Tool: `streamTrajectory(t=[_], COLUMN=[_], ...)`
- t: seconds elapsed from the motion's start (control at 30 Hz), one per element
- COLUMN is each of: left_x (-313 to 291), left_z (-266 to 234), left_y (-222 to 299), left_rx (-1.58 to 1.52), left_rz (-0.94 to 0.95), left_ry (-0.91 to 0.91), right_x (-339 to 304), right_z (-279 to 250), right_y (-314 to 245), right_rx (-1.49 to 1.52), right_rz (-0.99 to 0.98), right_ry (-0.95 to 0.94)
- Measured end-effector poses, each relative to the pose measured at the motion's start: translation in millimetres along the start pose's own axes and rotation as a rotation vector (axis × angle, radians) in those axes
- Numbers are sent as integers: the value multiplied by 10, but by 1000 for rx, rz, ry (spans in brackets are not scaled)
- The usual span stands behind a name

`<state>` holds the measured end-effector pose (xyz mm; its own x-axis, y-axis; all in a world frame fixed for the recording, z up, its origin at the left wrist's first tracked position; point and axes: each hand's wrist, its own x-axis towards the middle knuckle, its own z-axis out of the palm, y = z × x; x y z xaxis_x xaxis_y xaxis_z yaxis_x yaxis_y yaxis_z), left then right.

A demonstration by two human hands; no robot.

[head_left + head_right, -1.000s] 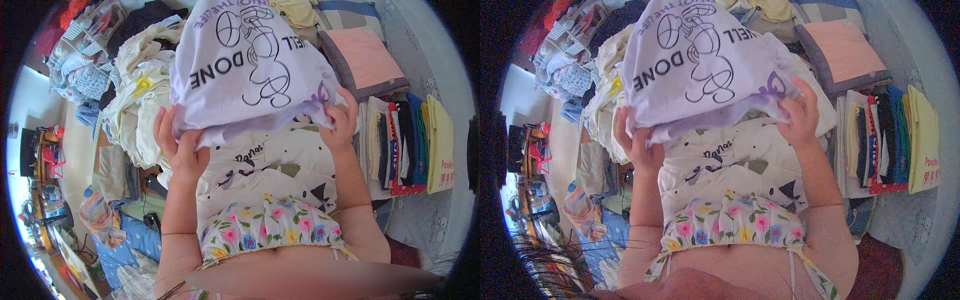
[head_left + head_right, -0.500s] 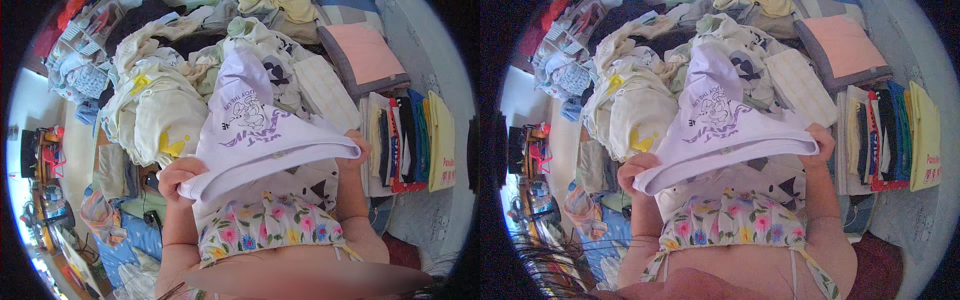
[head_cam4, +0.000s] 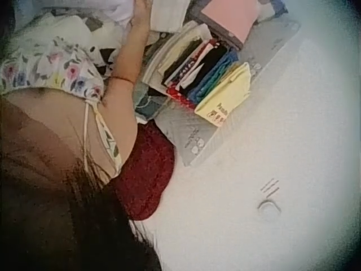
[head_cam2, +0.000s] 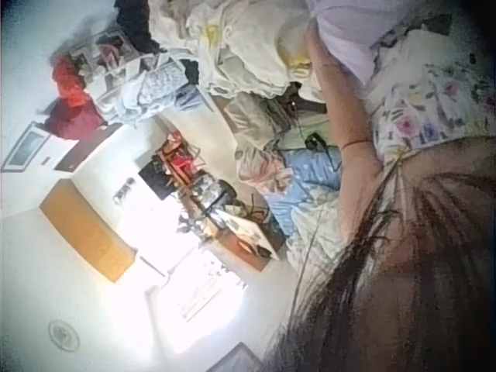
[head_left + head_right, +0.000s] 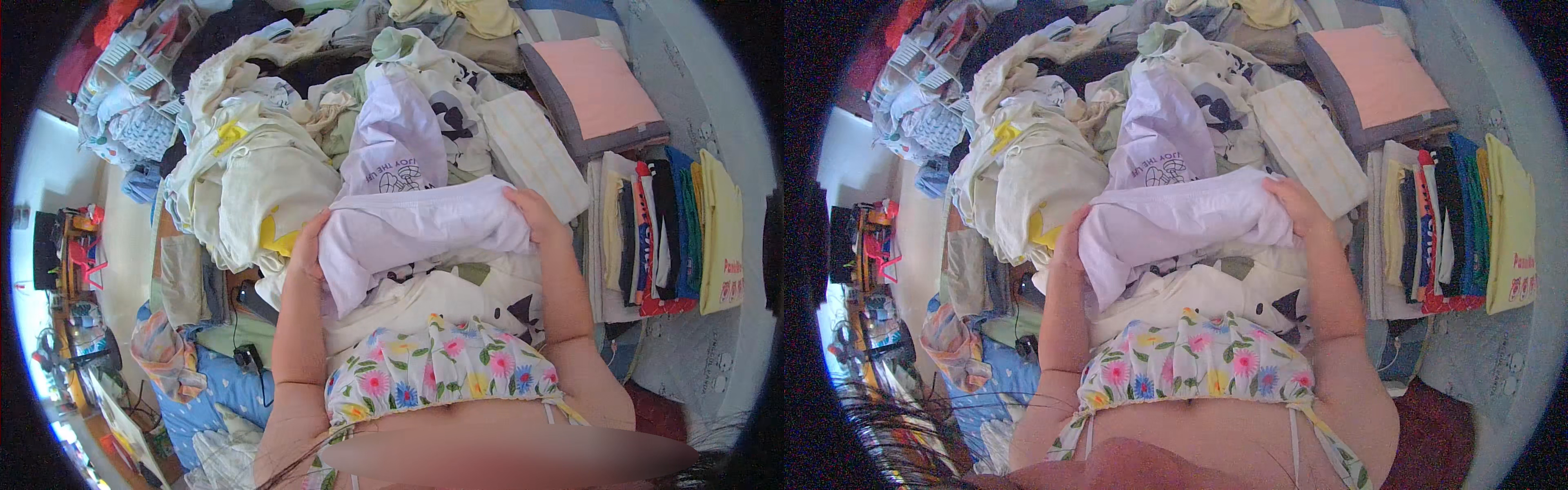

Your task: Folding a purple t-shirt on a bed.

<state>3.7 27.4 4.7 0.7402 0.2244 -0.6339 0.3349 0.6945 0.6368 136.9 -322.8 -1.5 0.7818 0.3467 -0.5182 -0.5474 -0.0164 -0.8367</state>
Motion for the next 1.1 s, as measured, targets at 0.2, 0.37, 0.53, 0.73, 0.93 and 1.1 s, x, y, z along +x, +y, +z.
streamTrajectory(t=[0.2,0.37,0.53,0.73,0.93,1.1], left_x=[52,-269,-260,-269,-283,-401], left_z=[179,665,683,626,533,626], left_y=[-143,-546,-823,-798,-933,-799], left_rx=[153,426,394,265,735,1031], left_rz=[205,448,509,378,637,755], left_ry=[143,-41,-208,-182,-196,-223], right_x=[171,-67,-157,-298,-423,-446], right_z=[381,967,1132,1177,1218,1218], right_y=[162,410,595,558,509,469], right_rx=[161,121,-94,-243,-379,-437], right_rz=[-118,-337,-459,-469,-629,-707], right_ry=[202,99,22,-81,-122,-87])
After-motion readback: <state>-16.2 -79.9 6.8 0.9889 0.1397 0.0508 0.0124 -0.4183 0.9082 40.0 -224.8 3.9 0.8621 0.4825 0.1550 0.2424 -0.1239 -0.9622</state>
